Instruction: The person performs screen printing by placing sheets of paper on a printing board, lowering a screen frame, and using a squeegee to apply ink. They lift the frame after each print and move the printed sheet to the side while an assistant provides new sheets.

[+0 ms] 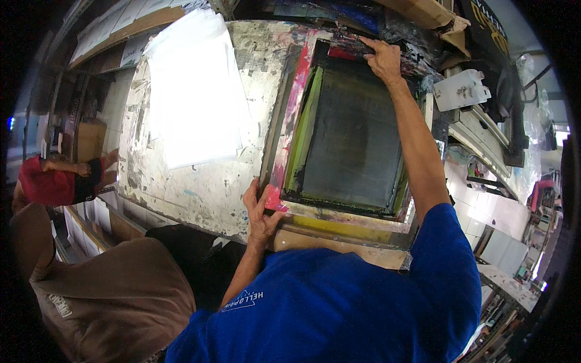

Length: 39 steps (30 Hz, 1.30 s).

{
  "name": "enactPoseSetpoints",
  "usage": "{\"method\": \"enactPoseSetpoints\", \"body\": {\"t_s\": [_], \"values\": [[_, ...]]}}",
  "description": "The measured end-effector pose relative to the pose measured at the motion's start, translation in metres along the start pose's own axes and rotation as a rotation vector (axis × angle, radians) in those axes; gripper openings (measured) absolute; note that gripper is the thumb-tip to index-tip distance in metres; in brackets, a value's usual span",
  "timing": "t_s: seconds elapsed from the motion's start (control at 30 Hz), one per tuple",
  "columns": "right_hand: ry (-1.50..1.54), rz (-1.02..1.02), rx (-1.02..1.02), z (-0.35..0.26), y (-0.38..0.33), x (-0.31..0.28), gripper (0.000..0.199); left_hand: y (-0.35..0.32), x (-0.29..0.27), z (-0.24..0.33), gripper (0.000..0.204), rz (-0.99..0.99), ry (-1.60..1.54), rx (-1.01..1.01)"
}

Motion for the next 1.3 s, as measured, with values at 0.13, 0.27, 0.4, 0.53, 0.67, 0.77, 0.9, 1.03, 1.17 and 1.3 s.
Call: {"method": "enactPoseSetpoints", "body": {"t_s": [0.13,0.27,0.4,0.53,0.67,0.77,0.9,1.03,1.17,1.3], "values": [[0.191,-0.047,0.127,0.009,0.004,-0.010,0.055,-0.001,-0.002,0.002,0.084,0.008,-0.002,0.009],[0.321,0.032,0.331,0.033,-0.009,-0.025,0.058,0.004,-0.003,0.006,0.085,-0.047,0.002,-0.008],[0.589,-0.040,0.610,0.027,-0.046,-0.064,0.066,-0.001,-0.001,0.008,0.083,0.014,-0.076,-0.096],[0.697,-0.126,0.799,-0.074,-0.093,-0.155,0.067,-0.003,-0.001,0.008,0.080,0.104,-0.177,-0.078],[0.609,-0.214,0.562,-0.133,-0.143,-0.208,0.065,0.021,-0.010,0.035,0.078,0.246,-0.205,0.146],[0.367,-0.266,0.402,-0.189,-0.138,-0.267,0.070,0.044,-0.014,0.059,0.066,0.331,-0.249,0.149],[0.132,-0.136,0.077,-0.224,-0.118,-0.311,0.065,0.084,-0.020,0.100,0.066,0.488,-0.316,0.148],[0.042,0.034,-0.038,-0.228,-0.075,-0.339,0.064,0.141,-0.016,0.153,0.075,0.664,-0.545,0.045],[0.129,0.172,-0.106,-0.191,-0.009,-0.334,0.050,0.201,0.031,0.137,0.053,0.635,-0.902,0.069],[0.195,0.007,0.091,-0.195,0.054,-0.365,0.050,0.254,0.118,0.080,0.033,0.208,-0.382,-0.011]]}}
Point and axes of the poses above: each hand's wrist, its own y-axis towards the middle knuckle, its own x-axis out of the palm, z = x × y, the point moved 2 cm from there along y, towards the middle knuckle, and after that the axes turned 14 degrees about z, right-handed, at the moved point
